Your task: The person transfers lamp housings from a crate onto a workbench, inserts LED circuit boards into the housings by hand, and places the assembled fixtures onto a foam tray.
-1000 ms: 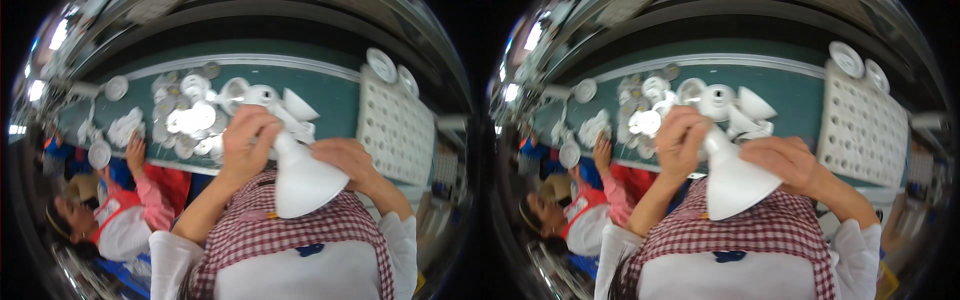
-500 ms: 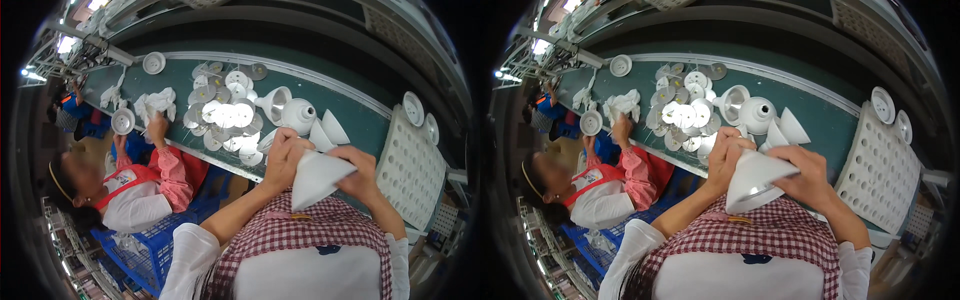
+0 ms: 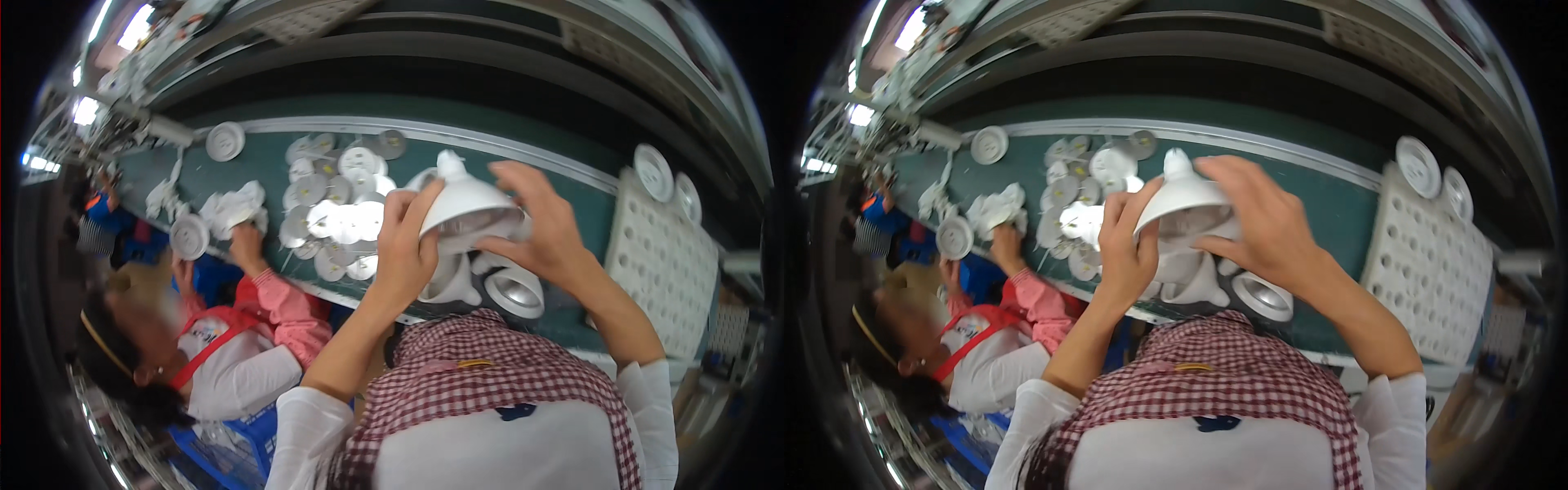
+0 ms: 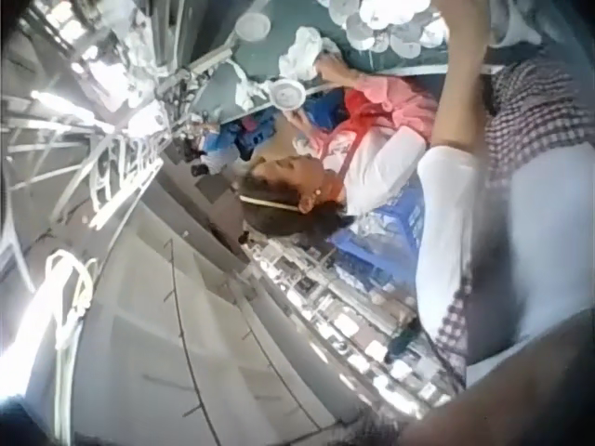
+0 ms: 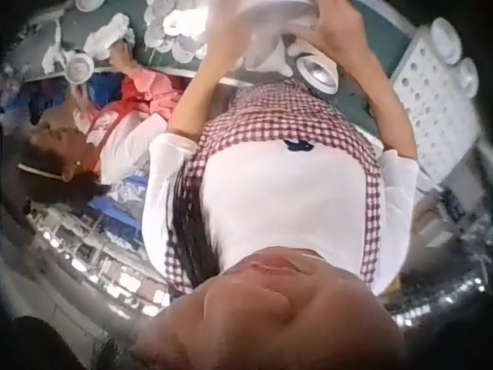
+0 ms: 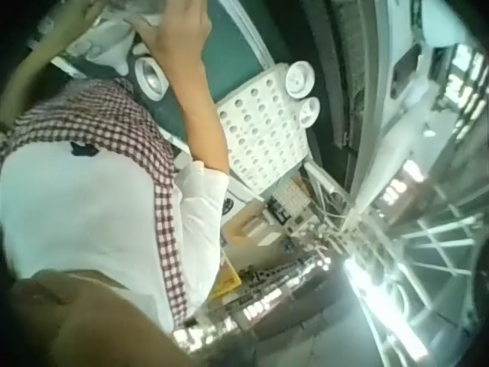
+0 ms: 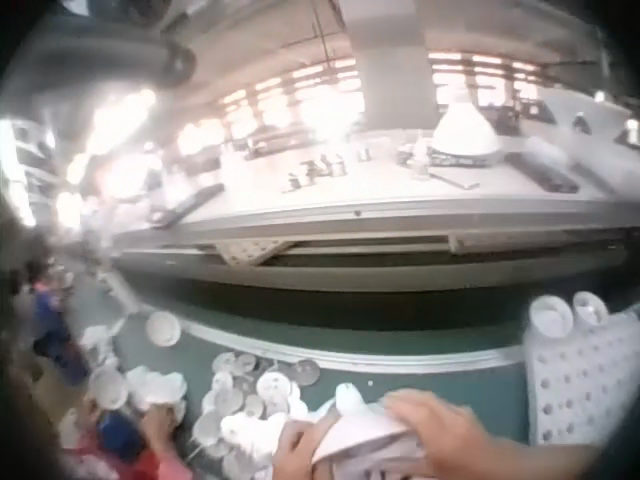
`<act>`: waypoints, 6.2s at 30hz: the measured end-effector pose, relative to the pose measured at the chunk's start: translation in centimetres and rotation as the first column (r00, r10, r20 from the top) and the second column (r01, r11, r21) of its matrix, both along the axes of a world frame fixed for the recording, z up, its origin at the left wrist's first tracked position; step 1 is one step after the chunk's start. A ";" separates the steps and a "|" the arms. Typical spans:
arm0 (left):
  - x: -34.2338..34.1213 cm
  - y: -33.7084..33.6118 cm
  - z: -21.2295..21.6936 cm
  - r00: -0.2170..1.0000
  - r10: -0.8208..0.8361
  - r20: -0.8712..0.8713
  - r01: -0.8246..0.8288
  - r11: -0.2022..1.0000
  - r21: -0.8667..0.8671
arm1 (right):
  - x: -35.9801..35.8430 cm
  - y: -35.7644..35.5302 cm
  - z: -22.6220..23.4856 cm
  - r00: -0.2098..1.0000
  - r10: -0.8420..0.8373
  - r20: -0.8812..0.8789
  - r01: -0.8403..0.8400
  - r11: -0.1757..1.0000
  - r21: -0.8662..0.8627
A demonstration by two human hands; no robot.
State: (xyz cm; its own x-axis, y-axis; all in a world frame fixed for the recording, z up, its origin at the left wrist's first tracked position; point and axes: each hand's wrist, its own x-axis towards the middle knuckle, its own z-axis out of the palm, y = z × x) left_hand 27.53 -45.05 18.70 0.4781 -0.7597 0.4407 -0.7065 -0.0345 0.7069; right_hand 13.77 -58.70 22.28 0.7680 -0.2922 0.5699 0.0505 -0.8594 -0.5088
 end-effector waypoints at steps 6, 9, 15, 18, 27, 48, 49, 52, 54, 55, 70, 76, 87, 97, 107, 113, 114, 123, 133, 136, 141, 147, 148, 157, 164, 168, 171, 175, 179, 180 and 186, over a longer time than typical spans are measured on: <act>17.4 0.5 -2.7 0.860 0.419 0.292 -0.396 0.908 -0.138 | -2.6 -1.4 -2.4 0.977 -0.077 -0.198 0.098 0.990 0.101; 27.4 3.3 -5.5 0.722 0.612 0.323 -0.617 0.781 -0.098 | -4.9 -1.4 -4.0 0.927 -0.161 -0.337 0.201 0.976 0.086; 37.7 6.2 -15.5 0.597 0.749 0.287 -0.801 0.577 0.162 | -5.5 -1.2 -5.0 0.797 -0.338 -0.501 0.428 0.901 0.075; 38.5 5.9 -18.1 0.578 0.772 0.265 -0.816 0.548 0.182 | -3.8 -2.0 -5.1 0.792 -0.338 -0.509 0.431 0.899 0.073; 38.4 4.6 -15.4 0.397 0.796 0.456 -0.911 0.283 0.299 | 15.5 -8.4 -11.7 0.895 0.116 -0.431 -0.026 0.978 0.209; 6.9 -5.6 -7.6 -0.273 -0.294 -0.916 0.003 0.952 -0.306 | 5.7 -2.4 -3.2 0.899 0.386 -0.206 -0.432 0.857 -0.282; 6.8 -5.7 -7.5 -0.209 -0.297 -0.932 0.045 0.949 -0.312 | 4.3 -2.3 -1.9 0.884 0.439 -0.163 -0.466 0.859 -0.214; 3.8 -4.2 -3.0 0.510 -0.201 -0.836 0.260 0.963 -0.073 | 2.4 -2.3 1.5 0.940 0.306 -0.149 -0.325 0.938 -0.125; 0.9 -3.0 -1.8 0.823 -0.290 -0.488 0.346 0.938 0.026 | 1.2 -2.2 1.1 0.940 0.133 -0.313 -0.122 0.991 0.056; -0.1 -2.3 -1.6 0.825 -0.285 -0.488 0.341 0.940 0.028 | 0.3 -2.0 0.8 0.940 0.138 -0.312 -0.127 0.990 0.057; -3.1 -0.3 -1.3 0.806 -0.592 0.010 0.591 0.806 0.045 | -7.8 0.3 1.0 0.914 0.296 -0.279 -0.107 0.836 0.538; -2.4 -2.8 -3.5 0.770 -0.624 0.132 0.608 0.781 0.141 | -14.0 -0.8 1.6 0.929 0.068 -0.363 0.150 0.828 0.540; -5.8 -11.0 -6.6 0.823 -0.554 0.126 0.338 0.655 0.676 | -18.7 -2.2 0.5 0.925 -0.315 -0.210 0.378 0.717 0.586; -10.1 -15.6 -14.1 0.767 -0.630 -0.122 0.442 0.381 0.812 | -21.2 -3.5 0.2 0.885 -0.425 -0.191 0.445 0.651 0.615; -9.1 -13.8 -9.4 0.672 -0.703 -0.234 0.737 0.602 0.307 | -21.4 -3.5 2.2 0.830 -0.501 -0.245 0.545 0.822 0.167; -9.9 -11.6 -7.1 0.687 -0.666 -0.292 0.724 0.662 0.194 | -17.4 -3.2 2.1 0.854 -0.328 -0.403 0.334 0.941 -0.058; -9.8 -11.4 -7.3 0.678 -0.672 -0.298 0.728 0.671 0.144 | -16.9 -3.2 2.2 0.851 -0.296 -0.434 0.306 0.951 -0.050; -9.9 -10.6 -6.6 0.690 -0.643 -0.333 0.707 0.697 0.118 | -14.8 -3.0 1.6 0.850 -0.228 -0.475 0.211 0.973 -0.090; -10.4 -10.4 -5.6 0.656 -0.637 -0.405 0.720 0.689 0.081 | -14.3 -2.7 0.9 0.882 -0.230 -0.410 0.158 0.966 -0.203; -10.4 -10.1 -5.3 0.649 -0.632 -0.424 0.719 0.691 0.073 | -14.3 -2.5 0.8 0.884 -0.242 -0.399 0.157 0.960 -0.233; -9.1 -8.8 -5.6 0.611 -0.657 -0.441 0.754 0.654 0.070 | -15.1 -2.3 0.3 0.887 -0.270 -0.376 0.274 0.961 -0.042; -7.5 -6.4 -4.8 0.469 -0.606 -0.643 0.843 0.525 0.118 | -14.4 0.4 -2.3 0.912 -0.269 -0.311 0.277 0.961 -0.018; -7.6 -6.4 -4.8 0.366 -0.402 -0.839 0.842 0.528 0.114 | -14.3 0.9 -2.3 0.910 -0.266 -0.319 0.277 0.961 -0.009; -6.5 -4.7 -1.6 -0.328 0.097 -0.940 0.746 0.637 -0.195 | -12.7 2.6 -1.7 0.751 -0.323 -0.576 0.374 0.927 -0.033; -6.8 -5.0 -0.9 0.014 0.110 -0.994 0.896 0.440 0.061 | -12.8 3.2 -2.1 0.837 -0.081 -0.542 0.204 0.964 0.171; -7.1 -5.6 -0.1 0.223 0.054 -0.973 0.921 0.316 0.229 | -13.6 3.3 -1.2 0.780 0.082 -0.620 0.247 0.870 0.426; -7.4 -6.1 -0.3 0.383 -0.141 -0.913 0.892 0.312 0.326 | -13.7 3.4 -0.7 0.728 0.030 -0.685 0.303 0.882 0.361; -7.8 -7.3 0.0 0.434 -0.353 -0.829 0.882 0.352 0.312 | -13.8 3.2 -1.6 0.722 -0.017 -0.691 0.354 0.868 0.349; -7.8 -7.7 0.6 0.475 -0.383 -0.793 0.877 0.278 0.391 | -13.9 3.6 -3.2 0.824 -0.103 -0.557 0.268 0.937 0.223; -7.8 -7.3 0.5 0.477 -0.384 -0.791 0.876 0.279 0.393 | -13.8 3.9 -3.4 0.859 -0.140 -0.493 0.241 0.959 0.147; -7.5 -6.2 0.1 0.442 -0.356 -0.823 0.891 0.278 0.358 | -13.9 4.6 -3.2 0.836 -0.139 -0.531 0.215 0.973 0.084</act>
State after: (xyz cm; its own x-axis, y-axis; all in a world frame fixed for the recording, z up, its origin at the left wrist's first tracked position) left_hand 20.02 -51.29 18.82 -0.4208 -0.7746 -0.4721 -0.2714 -0.3891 0.8803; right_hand -0.17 -54.12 19.07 0.8671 -0.4957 0.0486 -0.3990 -0.7498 -0.5278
